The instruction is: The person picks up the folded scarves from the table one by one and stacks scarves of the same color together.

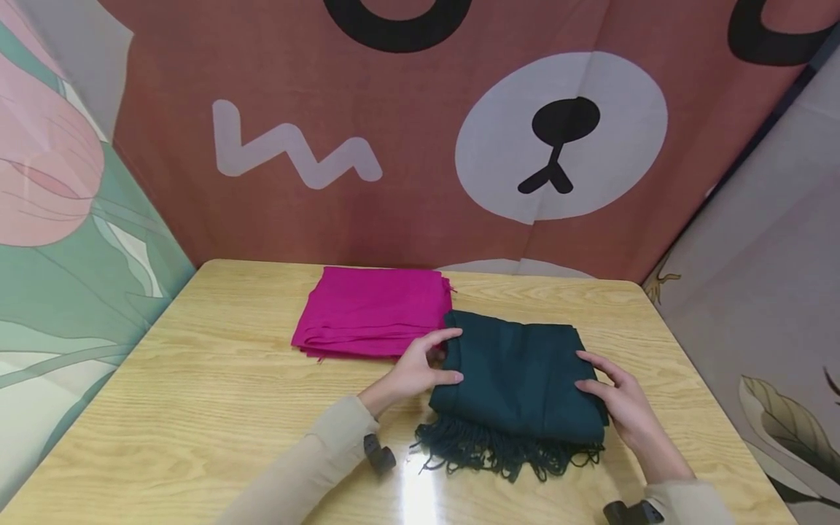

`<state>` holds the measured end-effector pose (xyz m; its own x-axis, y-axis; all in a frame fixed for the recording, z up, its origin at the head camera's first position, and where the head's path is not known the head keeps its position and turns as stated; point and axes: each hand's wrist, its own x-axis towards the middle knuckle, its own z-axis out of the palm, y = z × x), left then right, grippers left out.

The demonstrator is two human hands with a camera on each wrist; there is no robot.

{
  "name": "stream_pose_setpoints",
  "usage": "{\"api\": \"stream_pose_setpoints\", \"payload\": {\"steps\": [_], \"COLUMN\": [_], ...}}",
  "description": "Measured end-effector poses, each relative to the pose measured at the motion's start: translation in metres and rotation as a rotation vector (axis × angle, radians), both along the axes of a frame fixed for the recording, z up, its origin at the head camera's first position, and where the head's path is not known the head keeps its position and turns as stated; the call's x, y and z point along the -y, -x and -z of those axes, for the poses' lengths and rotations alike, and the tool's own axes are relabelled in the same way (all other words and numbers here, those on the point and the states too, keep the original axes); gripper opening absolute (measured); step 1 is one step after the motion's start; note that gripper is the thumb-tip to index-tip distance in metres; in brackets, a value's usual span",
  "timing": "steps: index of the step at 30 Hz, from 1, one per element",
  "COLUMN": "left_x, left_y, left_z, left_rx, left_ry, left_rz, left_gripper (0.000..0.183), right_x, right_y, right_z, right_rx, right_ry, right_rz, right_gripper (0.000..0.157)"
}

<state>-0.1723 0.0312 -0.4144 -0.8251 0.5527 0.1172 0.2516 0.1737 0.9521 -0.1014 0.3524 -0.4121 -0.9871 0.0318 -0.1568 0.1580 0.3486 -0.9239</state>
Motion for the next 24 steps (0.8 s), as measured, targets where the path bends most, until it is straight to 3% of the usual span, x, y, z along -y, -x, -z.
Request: {"api": "stream_pose_setpoints", "payload": {"steps": [5, 11, 24], "left_x": [0.000, -0.009, -0.017], "left_y": [-0.007, 0.008, 0.016], "left_z": [-0.018, 0.006, 0.007], "left_rx": [0.018, 0.028, 0.019], "left_ry": [-0.010, -0.030, -0.013], "left_rz": [-0.002, -0.026, -0.063], "left_gripper": [0.062, 0.064, 0.064], "right_x": [-0.001, -0.003, -0.006], "right_y": [0.004, 0.008, 0.017], "right_z": [-0.001, 0.000, -0.001], "right_rx": [0.006, -0.026, -0.024], "right_ry": [0.010, 0.002, -0.031], "right_rz": [0.009, 0.008, 0.035], "right_gripper": [0.056, 0.056, 0.055]}}
